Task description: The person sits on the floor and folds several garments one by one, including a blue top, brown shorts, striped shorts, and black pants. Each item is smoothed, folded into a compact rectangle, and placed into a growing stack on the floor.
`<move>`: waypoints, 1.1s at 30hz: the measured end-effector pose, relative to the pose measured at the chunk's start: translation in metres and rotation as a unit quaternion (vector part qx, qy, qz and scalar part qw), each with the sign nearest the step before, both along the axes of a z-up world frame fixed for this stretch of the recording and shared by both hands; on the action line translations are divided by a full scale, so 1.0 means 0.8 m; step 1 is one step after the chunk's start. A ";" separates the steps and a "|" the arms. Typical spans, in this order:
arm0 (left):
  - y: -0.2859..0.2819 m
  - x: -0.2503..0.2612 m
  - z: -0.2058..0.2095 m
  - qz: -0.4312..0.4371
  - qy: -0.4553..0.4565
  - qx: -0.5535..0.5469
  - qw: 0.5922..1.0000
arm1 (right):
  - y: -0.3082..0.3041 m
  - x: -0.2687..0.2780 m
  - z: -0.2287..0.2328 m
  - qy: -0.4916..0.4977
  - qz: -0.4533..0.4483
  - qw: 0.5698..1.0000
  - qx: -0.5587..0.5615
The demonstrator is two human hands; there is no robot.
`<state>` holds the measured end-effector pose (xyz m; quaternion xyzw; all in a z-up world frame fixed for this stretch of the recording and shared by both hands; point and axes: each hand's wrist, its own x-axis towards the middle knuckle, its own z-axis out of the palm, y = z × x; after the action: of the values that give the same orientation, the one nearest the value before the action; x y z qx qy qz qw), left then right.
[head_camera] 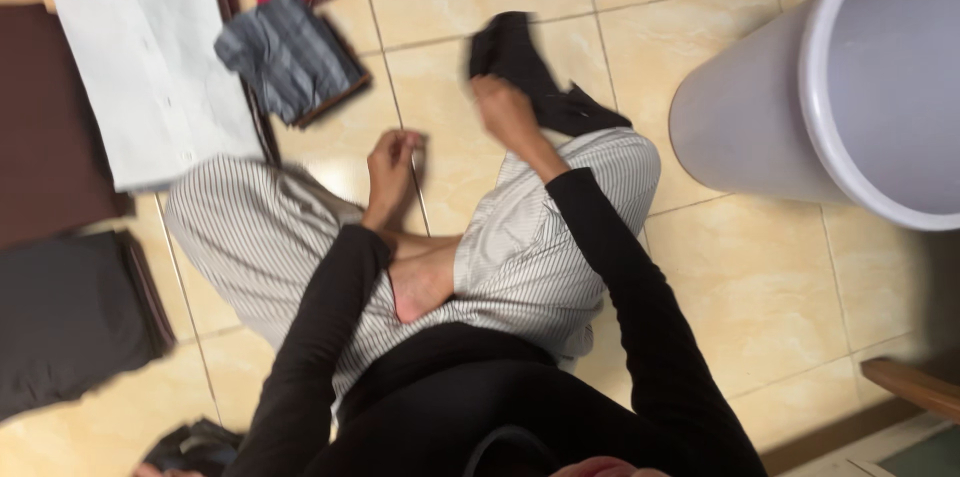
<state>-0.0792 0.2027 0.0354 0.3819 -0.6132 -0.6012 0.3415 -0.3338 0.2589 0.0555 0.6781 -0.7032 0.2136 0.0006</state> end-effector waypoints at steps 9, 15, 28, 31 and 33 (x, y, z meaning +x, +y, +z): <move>-0.011 0.012 -0.059 0.089 -0.025 -0.076 0.993 | 0.023 0.023 0.053 -0.330 0.066 0.932 0.134; -0.017 0.013 -0.060 0.072 -0.063 -0.018 0.995 | 0.031 -0.030 0.062 -0.077 -0.130 0.936 0.319; -0.035 0.041 -0.025 0.012 0.123 0.122 0.985 | 0.050 -0.083 0.065 -0.016 -0.266 0.964 0.003; -0.031 0.040 -0.014 0.038 0.010 0.056 0.998 | 0.050 -0.078 0.070 0.052 -0.216 0.975 0.002; -0.031 0.035 -0.016 0.037 -0.138 0.048 0.989 | 0.038 -0.051 0.063 0.024 -0.169 0.984 -0.060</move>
<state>-0.0509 0.1781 0.0223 0.4994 -0.6102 -0.5588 0.2570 -0.3749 0.2891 0.1063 0.5532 -0.7932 0.2363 0.0942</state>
